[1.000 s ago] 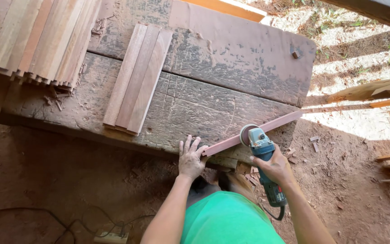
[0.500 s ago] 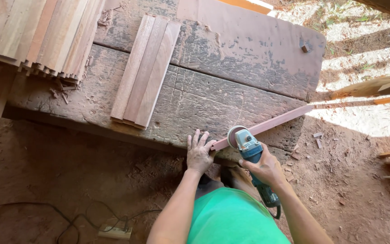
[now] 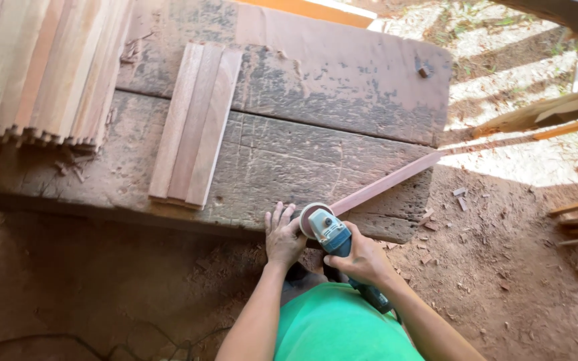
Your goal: Sanding wooden slats with an angle grinder.
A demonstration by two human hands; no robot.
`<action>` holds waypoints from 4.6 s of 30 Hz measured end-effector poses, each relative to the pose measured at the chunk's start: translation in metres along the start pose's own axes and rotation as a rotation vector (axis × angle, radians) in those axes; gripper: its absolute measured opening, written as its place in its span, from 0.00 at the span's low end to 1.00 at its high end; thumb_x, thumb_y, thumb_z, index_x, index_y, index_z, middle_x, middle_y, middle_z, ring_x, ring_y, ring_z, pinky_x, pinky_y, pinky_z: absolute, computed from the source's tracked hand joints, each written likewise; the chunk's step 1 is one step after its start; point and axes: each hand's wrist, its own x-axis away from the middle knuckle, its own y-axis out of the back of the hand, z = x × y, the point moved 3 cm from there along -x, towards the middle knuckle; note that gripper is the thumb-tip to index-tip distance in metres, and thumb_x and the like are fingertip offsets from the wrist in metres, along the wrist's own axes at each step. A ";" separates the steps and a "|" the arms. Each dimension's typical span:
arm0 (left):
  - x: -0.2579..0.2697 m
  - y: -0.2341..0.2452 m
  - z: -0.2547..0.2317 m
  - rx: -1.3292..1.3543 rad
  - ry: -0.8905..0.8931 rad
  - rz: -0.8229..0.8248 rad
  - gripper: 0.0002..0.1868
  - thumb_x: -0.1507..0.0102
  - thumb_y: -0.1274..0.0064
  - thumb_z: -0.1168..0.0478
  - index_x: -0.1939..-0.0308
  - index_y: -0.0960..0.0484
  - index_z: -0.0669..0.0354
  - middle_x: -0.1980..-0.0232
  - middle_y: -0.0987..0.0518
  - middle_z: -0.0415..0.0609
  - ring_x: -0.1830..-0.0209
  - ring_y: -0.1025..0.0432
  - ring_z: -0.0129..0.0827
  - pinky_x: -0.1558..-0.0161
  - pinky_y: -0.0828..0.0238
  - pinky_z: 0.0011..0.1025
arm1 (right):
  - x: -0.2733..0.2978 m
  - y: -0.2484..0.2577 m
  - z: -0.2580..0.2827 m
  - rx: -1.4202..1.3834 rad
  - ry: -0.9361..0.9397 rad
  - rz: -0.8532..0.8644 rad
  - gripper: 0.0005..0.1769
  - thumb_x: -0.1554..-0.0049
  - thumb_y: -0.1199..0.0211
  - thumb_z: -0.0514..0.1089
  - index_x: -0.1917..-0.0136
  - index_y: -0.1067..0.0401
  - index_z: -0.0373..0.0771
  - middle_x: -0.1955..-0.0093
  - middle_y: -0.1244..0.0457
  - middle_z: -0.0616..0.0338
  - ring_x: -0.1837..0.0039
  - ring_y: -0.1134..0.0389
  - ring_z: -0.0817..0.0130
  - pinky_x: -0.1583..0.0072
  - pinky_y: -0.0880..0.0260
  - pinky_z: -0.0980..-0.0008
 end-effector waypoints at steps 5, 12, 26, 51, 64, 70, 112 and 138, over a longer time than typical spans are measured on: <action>-0.001 0.003 -0.002 -0.055 -0.029 -0.009 0.21 0.45 0.40 0.37 0.49 0.16 0.26 0.28 0.29 0.29 0.19 0.49 0.35 0.20 0.61 0.47 | -0.025 0.008 -0.041 -0.051 -0.030 -0.032 0.52 0.60 0.29 0.71 0.26 0.45 0.68 0.41 0.30 0.46 0.34 0.30 0.50 0.33 0.31 0.53; -0.001 0.006 -0.006 -0.119 -0.066 -0.064 0.21 0.49 0.35 0.40 0.52 0.14 0.29 0.31 0.26 0.29 0.21 0.44 0.38 0.22 0.54 0.50 | -0.047 0.053 -0.089 -0.227 -0.116 -0.178 0.51 0.60 0.28 0.68 0.26 0.41 0.61 0.41 0.30 0.40 0.34 0.30 0.46 0.34 0.31 0.51; -0.002 0.016 -0.024 -0.189 -0.140 -0.113 0.18 0.47 0.36 0.44 0.54 0.13 0.37 0.34 0.24 0.39 0.24 0.40 0.45 0.23 0.54 0.50 | -0.079 0.142 -0.152 -0.533 -0.093 -0.214 0.43 0.50 0.29 0.45 0.28 0.47 0.39 0.51 0.35 0.46 0.64 0.29 0.57 0.63 0.22 0.64; -0.037 0.028 -0.096 -0.148 -0.339 0.016 0.20 0.46 0.40 0.59 0.49 0.19 0.43 0.57 0.17 0.37 0.60 0.26 0.41 0.54 0.27 0.36 | -0.091 0.149 -0.169 -0.430 -0.102 -0.234 0.42 0.50 0.31 0.53 0.29 0.44 0.38 0.51 0.32 0.48 0.63 0.27 0.58 0.62 0.23 0.64; -0.035 0.020 -0.087 -0.179 -0.322 0.022 0.21 0.46 0.42 0.59 0.48 0.18 0.42 0.54 0.16 0.36 0.58 0.26 0.39 0.53 0.28 0.35 | -0.064 0.093 -0.125 -0.210 0.018 -0.124 0.50 0.50 0.32 0.57 0.22 0.53 0.48 0.49 0.33 0.53 0.56 0.26 0.62 0.53 0.18 0.67; -0.031 0.006 -0.068 -0.188 -0.277 0.007 0.31 0.50 0.40 0.57 0.41 0.20 0.51 0.54 0.15 0.45 0.55 0.24 0.42 0.50 0.26 0.37 | -0.044 0.059 -0.101 -0.111 0.166 0.005 0.46 0.52 0.32 0.52 0.25 0.49 0.52 0.51 0.32 0.59 0.54 0.27 0.65 0.54 0.20 0.71; -0.054 0.031 -0.068 0.735 0.442 0.405 0.21 0.44 0.37 0.66 0.46 0.15 0.68 0.61 0.13 0.53 0.70 0.23 0.30 0.67 0.25 0.24 | -0.043 0.185 -0.261 -0.864 -0.297 -0.450 0.35 0.44 0.29 0.44 0.30 0.40 0.26 0.55 0.33 0.34 0.61 0.29 0.43 0.60 0.26 0.51; -0.005 -0.001 -0.033 -0.349 -0.195 -0.154 0.42 0.51 0.40 0.47 0.34 0.27 0.55 0.35 0.25 0.49 0.34 0.32 0.42 0.30 0.42 0.40 | -0.071 0.172 -0.215 -0.771 -0.085 -0.308 0.38 0.50 0.28 0.41 0.32 0.42 0.31 0.53 0.34 0.43 0.65 0.30 0.54 0.62 0.25 0.60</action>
